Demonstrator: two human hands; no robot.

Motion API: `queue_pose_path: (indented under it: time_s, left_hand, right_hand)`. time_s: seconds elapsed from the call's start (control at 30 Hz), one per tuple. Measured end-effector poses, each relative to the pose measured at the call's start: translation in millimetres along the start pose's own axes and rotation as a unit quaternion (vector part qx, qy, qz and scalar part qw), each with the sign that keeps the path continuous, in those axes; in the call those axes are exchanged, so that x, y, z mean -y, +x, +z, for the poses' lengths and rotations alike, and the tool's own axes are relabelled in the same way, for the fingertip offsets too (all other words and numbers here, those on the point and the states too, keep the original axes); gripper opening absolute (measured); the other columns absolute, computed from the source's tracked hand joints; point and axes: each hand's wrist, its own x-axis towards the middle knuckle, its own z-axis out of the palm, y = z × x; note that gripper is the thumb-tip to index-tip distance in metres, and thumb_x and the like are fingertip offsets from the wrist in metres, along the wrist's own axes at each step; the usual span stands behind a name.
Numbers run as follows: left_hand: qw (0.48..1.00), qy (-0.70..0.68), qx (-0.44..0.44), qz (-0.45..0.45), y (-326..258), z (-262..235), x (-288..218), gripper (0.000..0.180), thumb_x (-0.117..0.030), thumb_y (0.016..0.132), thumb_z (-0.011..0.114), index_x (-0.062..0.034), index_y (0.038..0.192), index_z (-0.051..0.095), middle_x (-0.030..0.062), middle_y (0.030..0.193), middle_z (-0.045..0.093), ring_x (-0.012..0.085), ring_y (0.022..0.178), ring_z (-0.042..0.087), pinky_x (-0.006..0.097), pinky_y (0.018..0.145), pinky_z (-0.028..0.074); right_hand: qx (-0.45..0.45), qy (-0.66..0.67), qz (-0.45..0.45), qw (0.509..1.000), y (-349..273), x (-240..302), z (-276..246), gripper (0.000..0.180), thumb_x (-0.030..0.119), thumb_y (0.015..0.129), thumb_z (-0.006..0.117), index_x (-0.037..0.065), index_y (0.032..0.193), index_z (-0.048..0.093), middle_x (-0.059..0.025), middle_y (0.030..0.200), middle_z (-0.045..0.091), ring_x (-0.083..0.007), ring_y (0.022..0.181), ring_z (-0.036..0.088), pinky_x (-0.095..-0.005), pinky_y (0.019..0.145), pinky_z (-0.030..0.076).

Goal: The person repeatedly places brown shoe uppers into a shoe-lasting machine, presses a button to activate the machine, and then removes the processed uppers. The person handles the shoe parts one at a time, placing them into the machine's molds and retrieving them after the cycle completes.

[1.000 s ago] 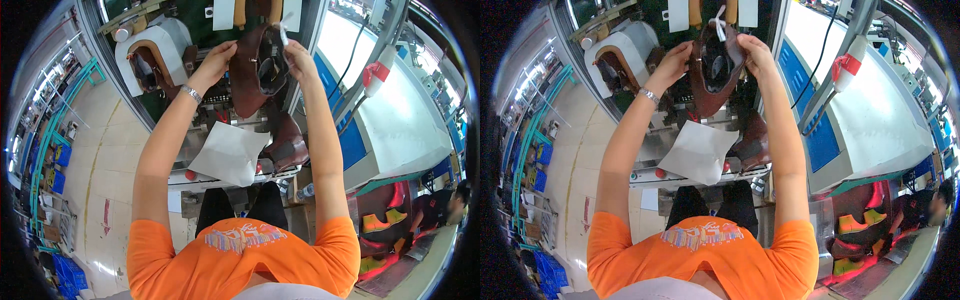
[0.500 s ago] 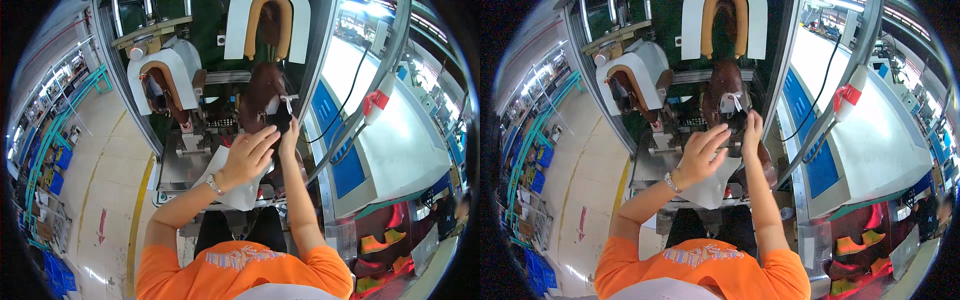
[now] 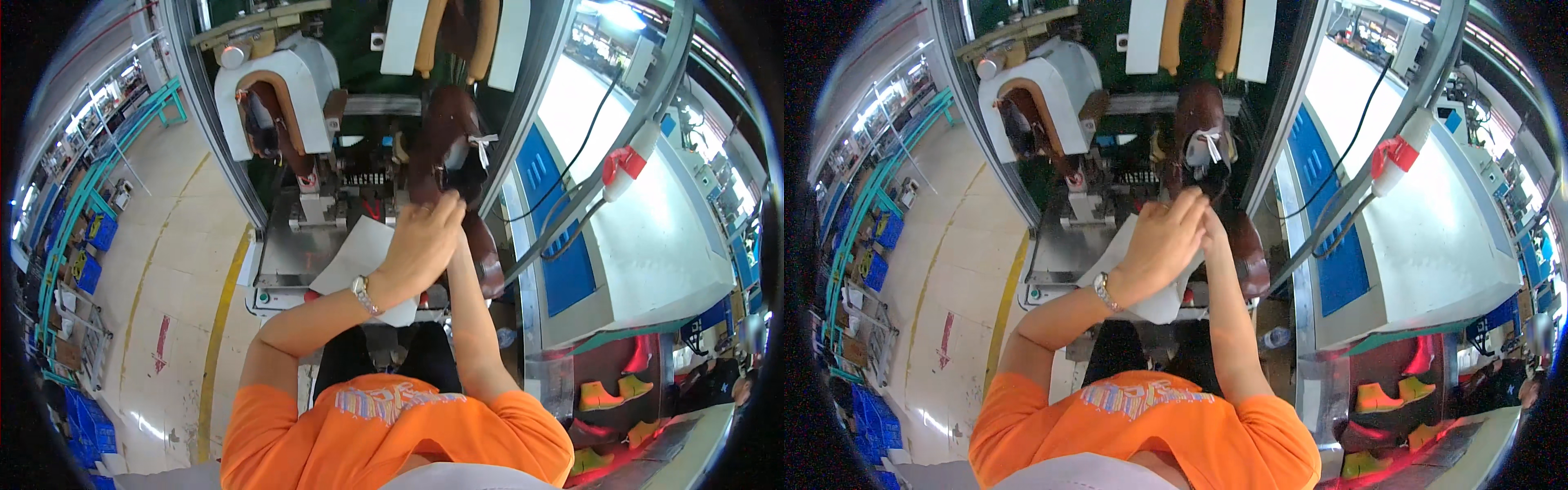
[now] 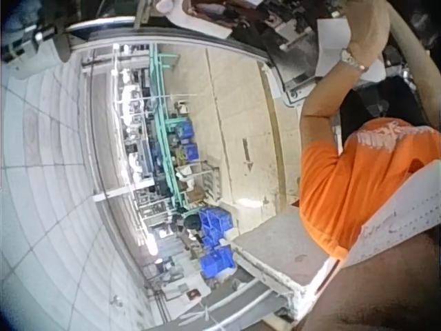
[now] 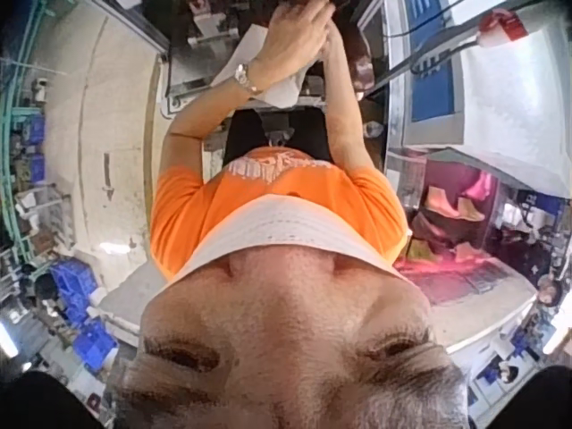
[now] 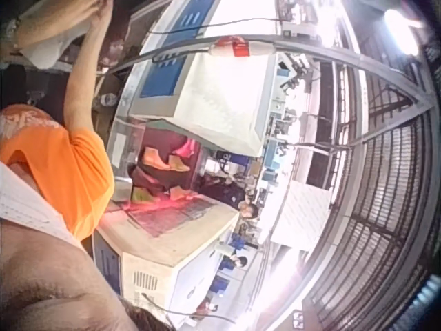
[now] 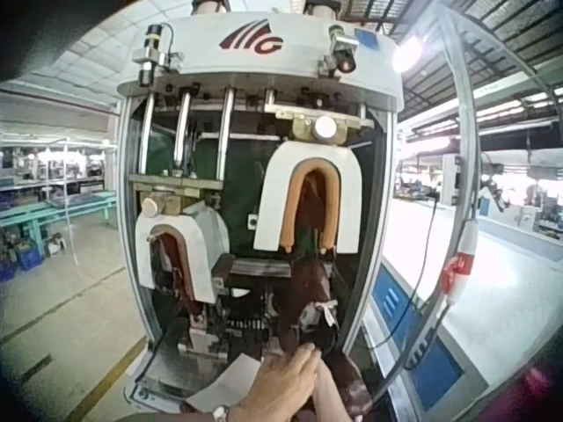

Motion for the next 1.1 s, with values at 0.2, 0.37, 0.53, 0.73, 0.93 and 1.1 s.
queue_pose_path:
  time_s: [0.2, 0.37, 0.53, 0.73, 0.93, 1.1]
  left_hand:
    - [1.0, 0.01, 0.023, 0.003, -5.6, 22.1, -3.7, 0.051, -0.017, 0.076, 0.057, -0.0049, 0.123, 0.041, 0.0092, 0.122, 0.042, 0.0215, 0.083, 0.054, 0.035, 0.071, 0.041]
    - [0.998, -0.041, 0.037, -0.028, -4.3, 24.4, -17.1, 0.062, -0.017, 0.074, 0.059, -0.0009, 0.129, 0.033, 0.0138, 0.125, 0.038, 0.0263, 0.088, 0.052, 0.036, 0.076, 0.041]
    - [0.996, -0.077, 0.019, -0.043, -1.3, 15.0, -17.5, 0.06, -0.016, 0.073, 0.058, 0.0003, 0.127, 0.035, 0.0131, 0.118, 0.042, 0.0259, 0.091, 0.051, 0.035, 0.079, 0.039]
    - [0.999, -0.009, -0.011, -0.046, -8.5, 39.9, -8.0, 0.06, -0.014, 0.073, 0.058, -0.0015, 0.127, 0.036, 0.0109, 0.118, 0.042, 0.0261, 0.098, 0.045, 0.038, 0.087, 0.033]
    - [0.998, -0.009, 0.002, -0.059, -6.8, 31.6, -9.3, 0.059, -0.01, 0.071, 0.058, -0.0055, 0.127, 0.038, 0.0088, 0.119, 0.043, 0.0259, 0.099, 0.045, 0.04, 0.087, 0.033]
    - [0.996, -0.039, -0.008, -0.079, -8.9, 34.9, -6.6, 0.059, -0.006, 0.07, 0.058, -0.0089, 0.127, 0.04, 0.0082, 0.118, 0.043, 0.0272, 0.099, 0.045, 0.04, 0.083, 0.036]
  right_hand:
    - [-0.026, -0.051, -0.064, 0.996, 55.4, 20.3, 10.8, 0.032, 0.019, 0.084, 0.054, 0.002, 0.111, 0.05, -0.0105, 0.104, 0.057, -0.0207, 0.092, 0.056, -0.0339, 0.08, 0.046]
    - [-0.095, -0.091, -0.154, 0.979, -1.6, -10.6, -15.4, 0.032, 0.018, 0.084, 0.054, 0.002, 0.111, 0.05, -0.0101, 0.103, 0.057, -0.02, 0.09, 0.056, -0.0329, 0.079, 0.046]
    - [-0.105, -0.044, -0.137, 0.984, -22.6, -31.3, -26.8, 0.031, 0.017, 0.083, 0.054, 0.002, 0.11, 0.051, -0.0097, 0.102, 0.057, -0.0193, 0.089, 0.056, -0.032, 0.077, 0.046]
    - [-0.093, -0.037, -0.129, 0.987, 24.1, -15.2, -26.1, 0.03, 0.015, 0.083, 0.054, 0.002, 0.11, 0.051, -0.0092, 0.101, 0.057, -0.0185, 0.088, 0.056, -0.0308, 0.076, 0.046]
    - [-0.105, -0.041, -0.137, 0.984, 31.3, -13.0, -22.6, 0.03, 0.014, 0.083, 0.054, 0.002, 0.109, 0.051, -0.0087, 0.1, 0.057, -0.0176, 0.086, 0.056, -0.0296, 0.074, 0.046]
    - [-0.106, -0.045, -0.137, 0.984, 52.7, -3.7, -18.0, 0.029, 0.013, 0.082, 0.055, 0.002, 0.109, 0.051, -0.0083, 0.099, 0.057, -0.0169, 0.085, 0.056, -0.0287, 0.073, 0.046]
